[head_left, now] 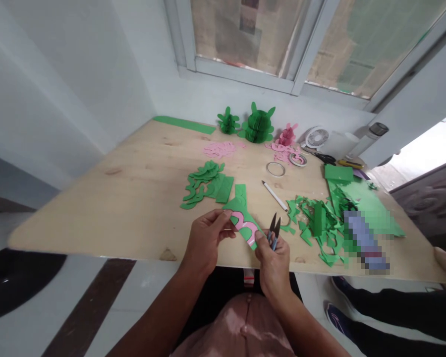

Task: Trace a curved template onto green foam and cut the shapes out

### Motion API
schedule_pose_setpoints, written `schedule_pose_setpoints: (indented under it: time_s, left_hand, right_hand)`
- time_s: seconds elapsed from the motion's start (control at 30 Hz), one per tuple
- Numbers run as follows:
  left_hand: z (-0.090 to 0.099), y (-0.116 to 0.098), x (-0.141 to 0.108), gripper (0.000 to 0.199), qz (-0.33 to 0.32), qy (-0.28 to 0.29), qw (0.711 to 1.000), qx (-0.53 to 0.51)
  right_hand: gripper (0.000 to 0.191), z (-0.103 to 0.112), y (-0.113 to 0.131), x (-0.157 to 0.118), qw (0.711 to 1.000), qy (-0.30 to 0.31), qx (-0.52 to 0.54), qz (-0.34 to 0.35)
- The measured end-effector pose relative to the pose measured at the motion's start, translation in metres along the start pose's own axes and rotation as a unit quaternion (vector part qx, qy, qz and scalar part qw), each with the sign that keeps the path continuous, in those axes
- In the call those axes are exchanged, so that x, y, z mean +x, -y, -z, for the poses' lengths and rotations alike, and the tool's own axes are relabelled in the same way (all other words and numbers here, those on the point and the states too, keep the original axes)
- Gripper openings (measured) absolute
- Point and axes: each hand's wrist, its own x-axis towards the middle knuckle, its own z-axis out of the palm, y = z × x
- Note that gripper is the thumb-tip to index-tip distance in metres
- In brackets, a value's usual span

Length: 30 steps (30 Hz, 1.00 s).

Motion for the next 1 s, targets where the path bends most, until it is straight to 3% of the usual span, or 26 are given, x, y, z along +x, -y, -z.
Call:
schedule_pose_setpoints:
  time_s: [0.43,0.7,1.0]
  left_hand:
    - [0.004,0.002,-0.002,0.023,0.029,0.027,0.999,-0.010]
    - [0.014,0.011,-0.011,0.018,0.104,0.131,0.982,0.086]
    - [0.009,0.010,-0.012,0.016,0.101,0.141,0.978,0.118]
  right_hand:
    - [0.031,-0.002,0.003,0.002,1.000,0.000,-0.028,0.011]
    - [0.029,-0.005,0.000,0.002,0.999,-0.001,-0.038,0.008]
    - [0.030,-0.006,0.005,0.000,0.999,0.011,-0.045,0.006]
